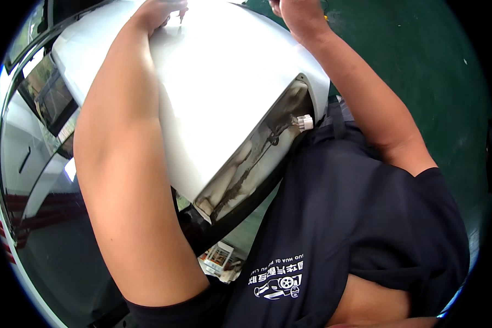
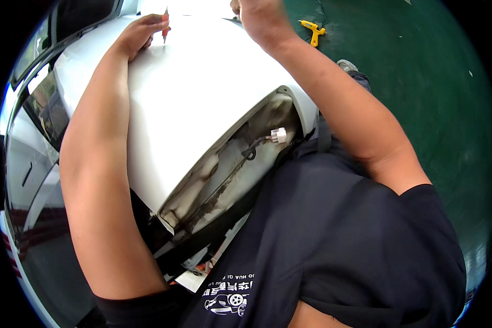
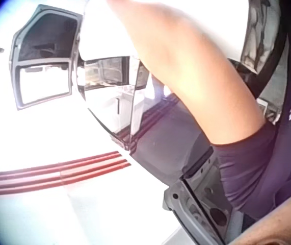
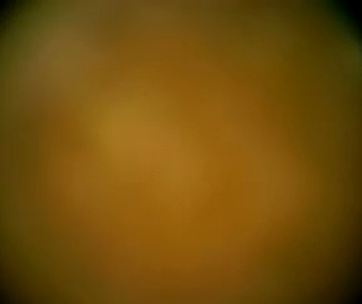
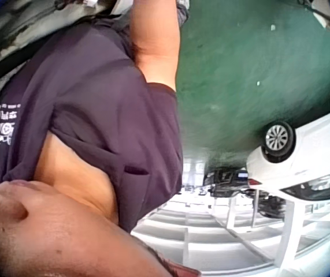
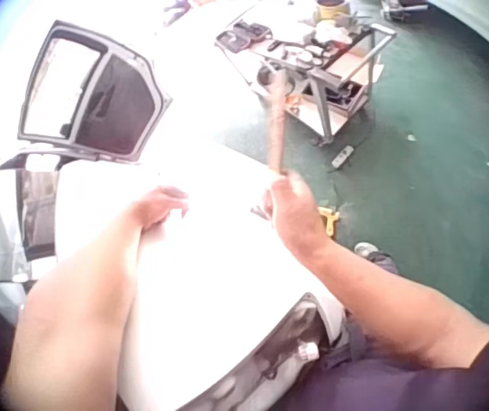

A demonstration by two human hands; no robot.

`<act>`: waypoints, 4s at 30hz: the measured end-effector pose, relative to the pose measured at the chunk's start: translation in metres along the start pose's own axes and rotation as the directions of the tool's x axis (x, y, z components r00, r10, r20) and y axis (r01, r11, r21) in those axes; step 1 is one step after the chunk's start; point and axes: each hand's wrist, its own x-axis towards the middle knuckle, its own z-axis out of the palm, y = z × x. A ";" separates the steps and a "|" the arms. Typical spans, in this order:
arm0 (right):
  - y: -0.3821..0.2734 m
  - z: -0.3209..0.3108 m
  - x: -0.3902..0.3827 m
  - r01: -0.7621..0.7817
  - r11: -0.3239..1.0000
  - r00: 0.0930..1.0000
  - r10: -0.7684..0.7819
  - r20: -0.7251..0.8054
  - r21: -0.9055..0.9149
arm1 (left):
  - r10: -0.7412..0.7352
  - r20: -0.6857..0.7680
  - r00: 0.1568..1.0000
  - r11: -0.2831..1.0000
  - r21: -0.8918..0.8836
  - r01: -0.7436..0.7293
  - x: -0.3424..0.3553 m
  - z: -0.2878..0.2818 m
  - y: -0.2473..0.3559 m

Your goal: The person uses a small metal tool and a wooden stick to repeatedly tap and push a dent on the white hood of a car. The person works on the same small area for an extended period, occasionally adjusting their position and the tools used.

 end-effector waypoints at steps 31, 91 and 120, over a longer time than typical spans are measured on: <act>0.016 0.006 -0.024 -0.066 0.858 0.898 0.274 0.345 -0.509 | -0.001 0.005 1.000 0.993 -0.118 0.002 0.015 0.002 -0.018; -0.025 0.002 0.003 -0.267 0.939 0.859 0.333 0.389 -0.216 | 0.129 0.002 0.992 0.962 -0.243 -0.124 0.009 -0.021 -0.013; 0.067 -0.247 -0.094 -0.708 0.387 0.585 0.789 -0.185 -0.590 | 0.002 -0.477 0.879 0.781 -0.547 -0.299 -0.062 0.232 0.230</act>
